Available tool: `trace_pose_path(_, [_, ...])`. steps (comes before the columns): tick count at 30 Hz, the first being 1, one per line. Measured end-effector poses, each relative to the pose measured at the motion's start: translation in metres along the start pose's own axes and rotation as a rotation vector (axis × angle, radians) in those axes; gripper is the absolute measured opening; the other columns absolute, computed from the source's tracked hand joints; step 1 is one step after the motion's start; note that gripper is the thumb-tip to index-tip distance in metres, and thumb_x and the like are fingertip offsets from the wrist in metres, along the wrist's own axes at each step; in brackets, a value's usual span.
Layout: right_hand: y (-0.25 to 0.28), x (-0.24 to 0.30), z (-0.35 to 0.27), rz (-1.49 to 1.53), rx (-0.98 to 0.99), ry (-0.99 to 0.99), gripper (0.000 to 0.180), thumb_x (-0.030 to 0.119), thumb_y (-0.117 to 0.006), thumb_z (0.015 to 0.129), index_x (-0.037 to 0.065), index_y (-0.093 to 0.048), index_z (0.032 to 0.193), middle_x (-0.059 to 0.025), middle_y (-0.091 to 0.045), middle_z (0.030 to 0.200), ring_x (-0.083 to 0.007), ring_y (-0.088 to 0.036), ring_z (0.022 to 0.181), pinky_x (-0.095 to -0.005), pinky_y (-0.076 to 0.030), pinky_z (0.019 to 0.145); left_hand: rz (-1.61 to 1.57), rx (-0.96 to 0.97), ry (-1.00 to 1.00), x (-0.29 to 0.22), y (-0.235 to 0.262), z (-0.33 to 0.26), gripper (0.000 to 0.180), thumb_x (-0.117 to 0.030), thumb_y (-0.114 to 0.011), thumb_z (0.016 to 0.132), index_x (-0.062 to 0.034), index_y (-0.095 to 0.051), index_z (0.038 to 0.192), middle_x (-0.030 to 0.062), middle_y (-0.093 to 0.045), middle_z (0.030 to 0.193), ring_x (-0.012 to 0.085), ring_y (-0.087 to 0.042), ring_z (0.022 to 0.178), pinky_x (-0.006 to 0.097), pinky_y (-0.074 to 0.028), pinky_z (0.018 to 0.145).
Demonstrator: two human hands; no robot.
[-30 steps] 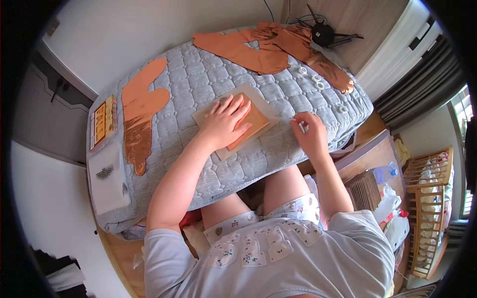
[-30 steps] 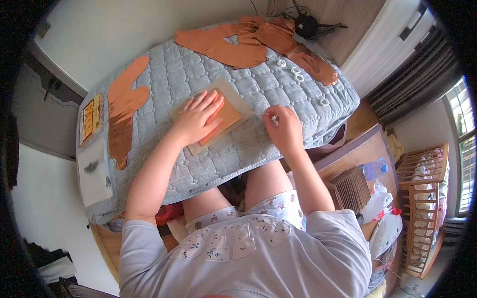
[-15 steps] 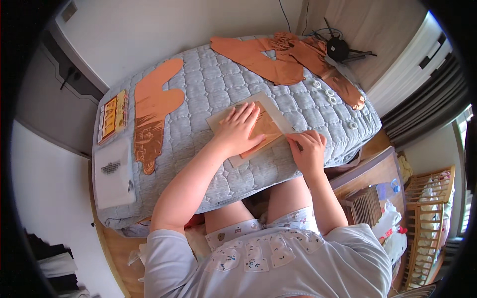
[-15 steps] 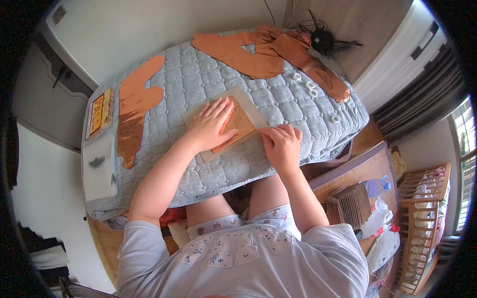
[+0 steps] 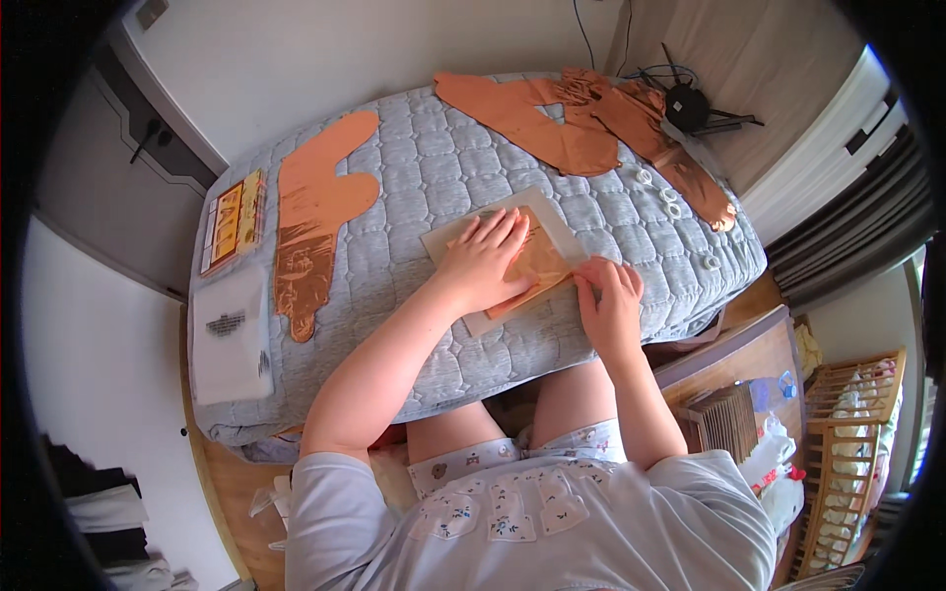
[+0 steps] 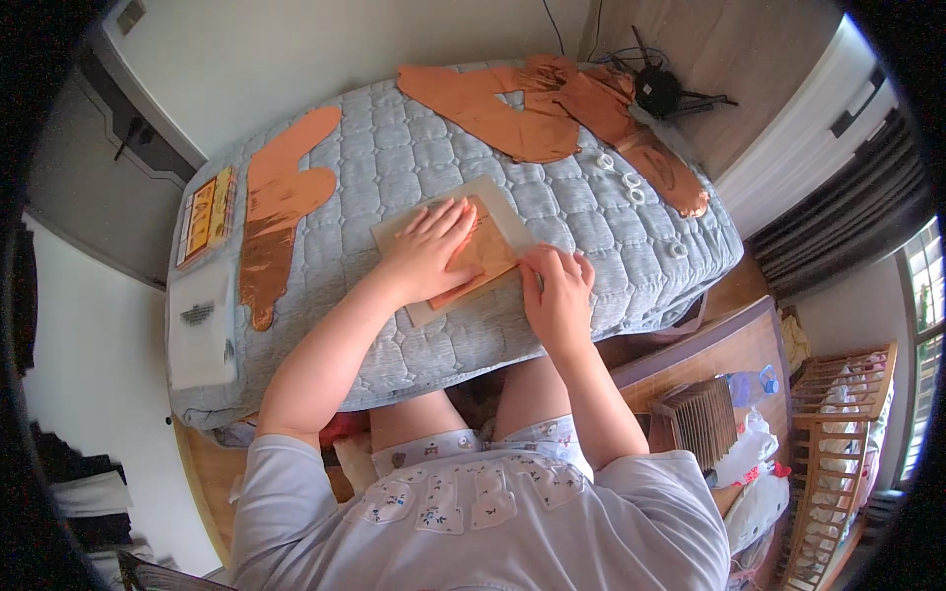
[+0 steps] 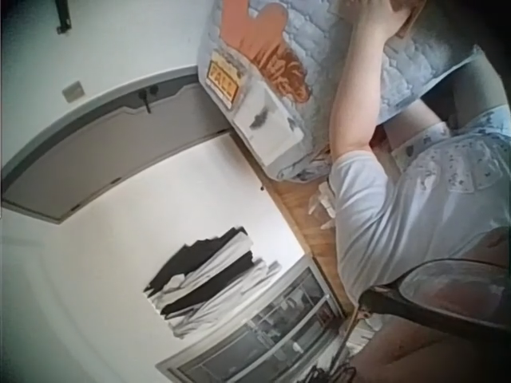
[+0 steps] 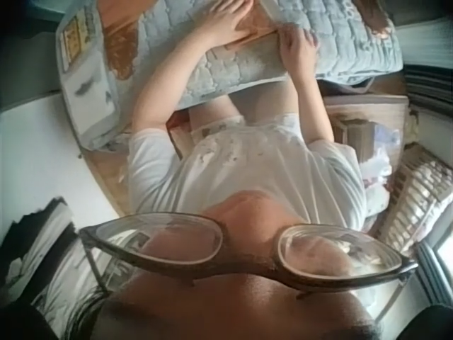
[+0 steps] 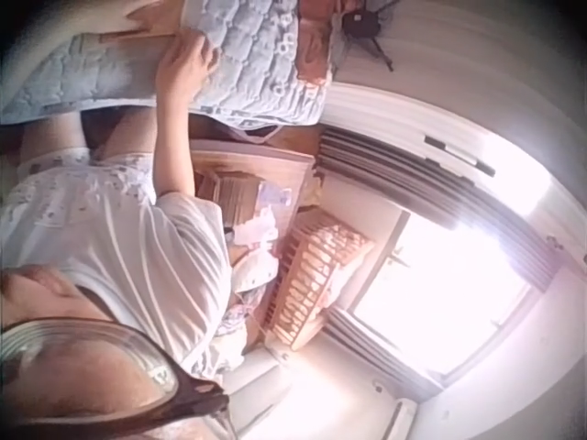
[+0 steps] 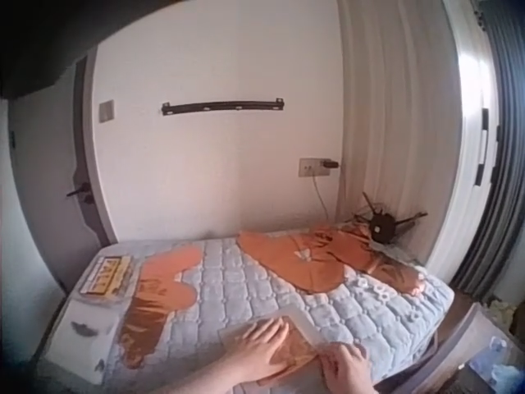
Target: The person flattens and folds foil balloons by hand on a bed, then slides a folded balloon into a plastic packaging sleeve.
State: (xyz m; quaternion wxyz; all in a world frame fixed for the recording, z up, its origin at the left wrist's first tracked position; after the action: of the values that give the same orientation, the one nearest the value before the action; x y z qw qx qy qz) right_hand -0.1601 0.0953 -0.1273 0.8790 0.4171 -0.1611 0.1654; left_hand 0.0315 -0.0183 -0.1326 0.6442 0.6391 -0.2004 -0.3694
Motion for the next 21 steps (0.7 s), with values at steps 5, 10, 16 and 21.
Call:
trace_pose_path(5, [0.014,0.023,-0.011,-0.111,0.074,0.163,0.02,0.012,-0.071,0.088,0.011,-0.068,0.108,-0.0055,-0.069,0.106,-0.0242,-0.062,0.104,-0.0438,-0.041,0.097,-0.018,-0.04,0.0,0.006,-0.006,-0.001,0.096,-0.06,-0.062,0.092,-0.004,-0.025,0.161,0.0161,-0.026,0.167,0.0292,-0.021,0.156,0.049,-0.019,0.126])
trace_pose_path(10, [0.006,0.044,-0.012,0.148,0.44,0.413,0.022,0.015,-0.07,0.091,0.013,-0.068,0.113,-0.0035,-0.064,0.105,-0.0273,-0.06,0.104,-0.0413,-0.042,0.092,-0.003,-0.116,-0.059,0.007,-0.006,0.001,0.095,-0.066,-0.057,0.092,-0.0033,-0.03,0.158,0.0183,-0.034,0.163,0.0315,-0.03,0.153,0.05,-0.024,0.124])
trace_pose_path(16, [-0.001,0.042,-0.009,0.254,0.614,0.395,0.01,0.018,-0.069,0.091,0.013,-0.065,0.099,-0.003,-0.062,0.105,-0.0247,-0.059,0.104,-0.0389,-0.042,0.085,-0.002,-0.096,-0.073,0.008,-0.007,0.001,0.098,-0.069,-0.058,0.09,-0.0039,-0.031,0.158,0.0167,-0.032,0.164,0.0302,-0.027,0.154,0.049,-0.021,0.125])
trace_pose_path(21, [-0.003,0.048,-0.013,0.282,0.581,0.359,0.012,0.016,-0.069,0.092,0.011,-0.063,0.1,-0.0065,-0.061,0.104,-0.0291,-0.057,0.102,-0.0407,-0.042,0.09,-0.011,-0.098,-0.09,0.01,-0.007,0.001,0.099,-0.069,-0.058,0.089,-0.0041,-0.032,0.158,0.0163,-0.032,0.165,0.0299,-0.027,0.154,0.049,-0.021,0.125])
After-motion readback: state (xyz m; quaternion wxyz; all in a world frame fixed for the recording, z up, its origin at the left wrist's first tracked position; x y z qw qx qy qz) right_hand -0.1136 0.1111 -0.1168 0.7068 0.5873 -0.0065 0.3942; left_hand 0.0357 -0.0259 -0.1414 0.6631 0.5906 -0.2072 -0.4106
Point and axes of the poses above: each hand's wrist, its own z-axis towards the middle knuckle, its own y-axis out of the back of the hand, x = y × z, the point moved 3 cm from there along z, towards the middle knuckle
